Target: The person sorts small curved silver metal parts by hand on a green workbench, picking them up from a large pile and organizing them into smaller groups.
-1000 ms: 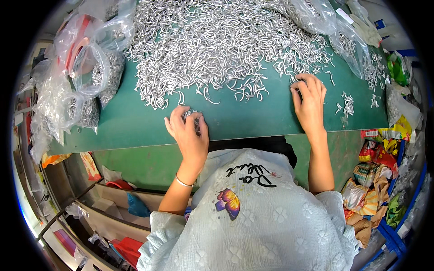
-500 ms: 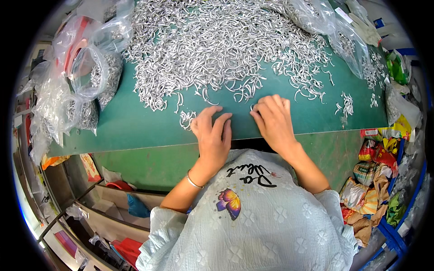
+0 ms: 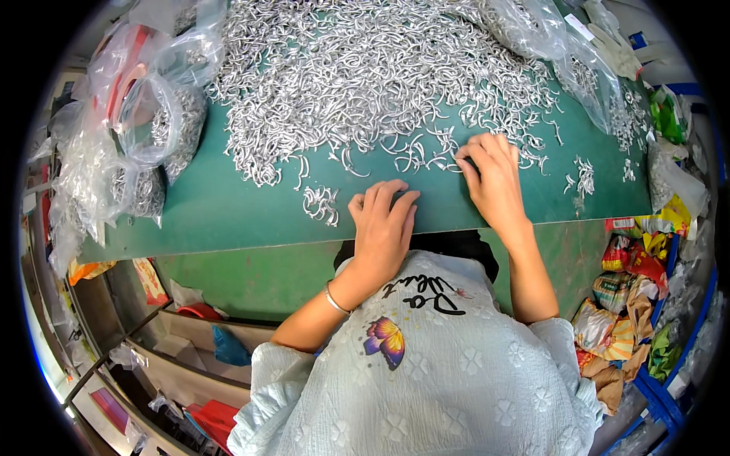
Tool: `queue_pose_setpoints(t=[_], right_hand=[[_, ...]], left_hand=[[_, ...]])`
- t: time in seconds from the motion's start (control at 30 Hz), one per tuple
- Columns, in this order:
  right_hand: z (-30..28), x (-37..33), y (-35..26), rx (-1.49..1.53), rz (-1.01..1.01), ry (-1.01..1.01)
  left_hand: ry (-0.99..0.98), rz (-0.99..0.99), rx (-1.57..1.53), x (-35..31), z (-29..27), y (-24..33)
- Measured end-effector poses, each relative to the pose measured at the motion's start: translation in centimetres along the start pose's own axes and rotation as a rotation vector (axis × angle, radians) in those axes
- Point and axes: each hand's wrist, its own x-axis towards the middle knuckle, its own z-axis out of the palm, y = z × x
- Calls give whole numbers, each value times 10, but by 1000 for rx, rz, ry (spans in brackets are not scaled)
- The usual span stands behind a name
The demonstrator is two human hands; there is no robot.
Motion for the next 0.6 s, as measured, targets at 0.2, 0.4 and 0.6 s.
queue_pose_setpoints(t=[0.2,0.4,0.6], right_hand=[[-12,-10,-3,91,-9,-11],[-2,-22,-21,237,-101,-122],[20,-6,-14,53,-39,50]], left_hand=[[-3,5,-11,1,0,0],[-31,10,-39,3,-2,4],[-121,93,14,8,8,12]])
